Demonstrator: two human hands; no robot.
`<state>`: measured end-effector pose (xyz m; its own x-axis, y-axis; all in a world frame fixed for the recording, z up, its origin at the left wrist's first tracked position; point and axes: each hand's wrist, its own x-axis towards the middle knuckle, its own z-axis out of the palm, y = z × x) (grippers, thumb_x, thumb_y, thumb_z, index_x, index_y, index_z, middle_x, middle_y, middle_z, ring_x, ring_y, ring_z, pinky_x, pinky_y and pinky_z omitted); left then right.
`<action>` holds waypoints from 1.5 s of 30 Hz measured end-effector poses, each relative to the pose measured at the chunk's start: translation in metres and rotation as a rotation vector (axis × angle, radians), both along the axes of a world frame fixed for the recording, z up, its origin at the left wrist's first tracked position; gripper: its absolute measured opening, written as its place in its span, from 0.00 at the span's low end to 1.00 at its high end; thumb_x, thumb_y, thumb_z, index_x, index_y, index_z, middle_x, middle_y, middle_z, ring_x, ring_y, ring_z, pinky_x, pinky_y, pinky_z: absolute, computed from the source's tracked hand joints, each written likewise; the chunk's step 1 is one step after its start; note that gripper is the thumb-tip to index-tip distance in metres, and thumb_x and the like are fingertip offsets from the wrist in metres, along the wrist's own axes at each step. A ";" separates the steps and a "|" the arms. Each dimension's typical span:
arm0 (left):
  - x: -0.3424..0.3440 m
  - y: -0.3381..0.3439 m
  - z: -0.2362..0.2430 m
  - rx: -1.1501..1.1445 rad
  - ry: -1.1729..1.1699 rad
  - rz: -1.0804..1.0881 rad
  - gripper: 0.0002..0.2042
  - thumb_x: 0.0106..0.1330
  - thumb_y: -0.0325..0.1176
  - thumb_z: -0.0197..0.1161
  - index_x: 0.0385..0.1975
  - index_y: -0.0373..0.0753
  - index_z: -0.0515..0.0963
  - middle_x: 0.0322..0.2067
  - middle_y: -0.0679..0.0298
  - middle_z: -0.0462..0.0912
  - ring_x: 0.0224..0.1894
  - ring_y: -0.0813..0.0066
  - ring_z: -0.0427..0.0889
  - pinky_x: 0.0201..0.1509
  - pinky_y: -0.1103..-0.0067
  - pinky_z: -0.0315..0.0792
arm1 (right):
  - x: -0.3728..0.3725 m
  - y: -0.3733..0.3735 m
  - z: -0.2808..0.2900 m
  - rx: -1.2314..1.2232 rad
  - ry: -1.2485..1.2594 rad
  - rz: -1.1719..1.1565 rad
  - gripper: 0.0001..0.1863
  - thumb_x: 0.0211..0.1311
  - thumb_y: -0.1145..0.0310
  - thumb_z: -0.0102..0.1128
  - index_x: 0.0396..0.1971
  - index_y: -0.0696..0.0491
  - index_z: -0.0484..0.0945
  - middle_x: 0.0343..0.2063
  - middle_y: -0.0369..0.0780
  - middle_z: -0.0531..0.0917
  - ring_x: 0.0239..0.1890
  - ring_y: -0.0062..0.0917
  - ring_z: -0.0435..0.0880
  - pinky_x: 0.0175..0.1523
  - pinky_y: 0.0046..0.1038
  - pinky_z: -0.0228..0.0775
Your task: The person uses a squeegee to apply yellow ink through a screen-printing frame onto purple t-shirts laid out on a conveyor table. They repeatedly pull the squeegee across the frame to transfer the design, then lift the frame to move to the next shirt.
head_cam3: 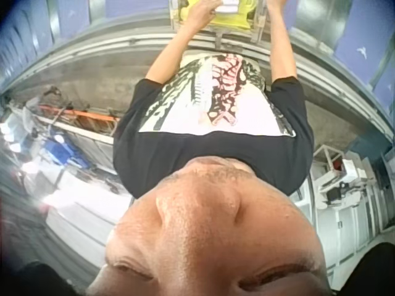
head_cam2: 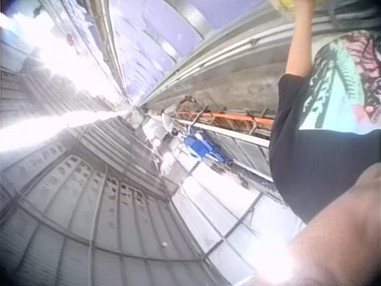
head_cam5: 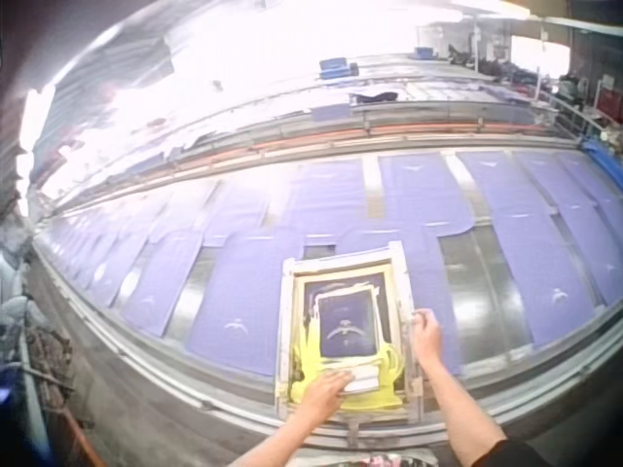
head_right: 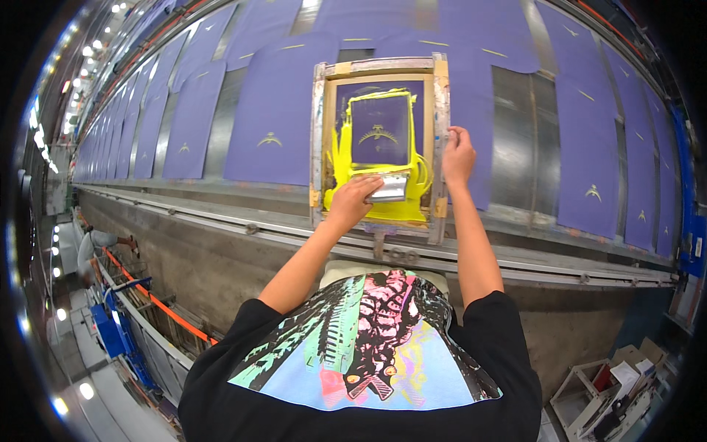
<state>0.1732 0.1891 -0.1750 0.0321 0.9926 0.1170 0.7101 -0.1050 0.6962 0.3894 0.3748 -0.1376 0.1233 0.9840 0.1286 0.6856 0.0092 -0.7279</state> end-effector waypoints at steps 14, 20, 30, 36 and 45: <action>-0.062 -0.070 -0.014 -0.067 0.035 0.170 0.26 0.49 0.20 0.66 0.52 0.45 0.84 0.55 0.65 0.85 0.59 0.62 0.82 0.62 0.69 0.76 | -0.064 -0.062 -0.048 -0.034 0.169 0.120 0.09 0.76 0.67 0.52 0.43 0.54 0.81 0.20 0.46 0.78 0.22 0.37 0.77 0.33 0.40 0.67; -0.054 -0.104 -0.027 -0.064 0.114 0.144 0.30 0.50 0.22 0.70 0.57 0.49 0.81 0.60 0.68 0.82 0.64 0.59 0.78 0.68 0.59 0.71 | -0.053 -0.055 -0.061 -0.052 0.105 0.096 0.10 0.75 0.66 0.52 0.44 0.54 0.82 0.19 0.43 0.78 0.22 0.31 0.75 0.34 0.37 0.67; -0.084 0.037 -0.025 -0.255 0.203 0.226 0.19 0.58 0.26 0.65 0.48 0.53 0.87 0.39 0.60 0.90 0.41 0.55 0.88 0.46 0.63 0.82 | -0.041 -0.054 -0.061 -0.076 0.069 0.051 0.10 0.75 0.65 0.52 0.43 0.52 0.82 0.27 0.50 0.84 0.31 0.49 0.83 0.39 0.46 0.71; -0.149 0.143 -0.014 -0.177 0.200 0.143 0.17 0.53 0.29 0.66 0.43 0.51 0.89 0.34 0.54 0.88 0.37 0.52 0.87 0.44 0.64 0.81 | -0.047 -0.065 -0.057 -0.086 0.095 0.075 0.10 0.75 0.66 0.52 0.43 0.52 0.82 0.24 0.50 0.82 0.28 0.48 0.82 0.36 0.44 0.71; -0.065 0.003 -0.038 0.220 0.113 0.148 0.17 0.53 0.19 0.62 0.39 0.47 0.89 0.37 0.62 0.90 0.39 0.58 0.88 0.45 0.67 0.81 | -0.038 -0.064 -0.047 -0.078 0.104 0.069 0.10 0.75 0.66 0.52 0.42 0.53 0.81 0.22 0.48 0.81 0.25 0.41 0.81 0.35 0.41 0.70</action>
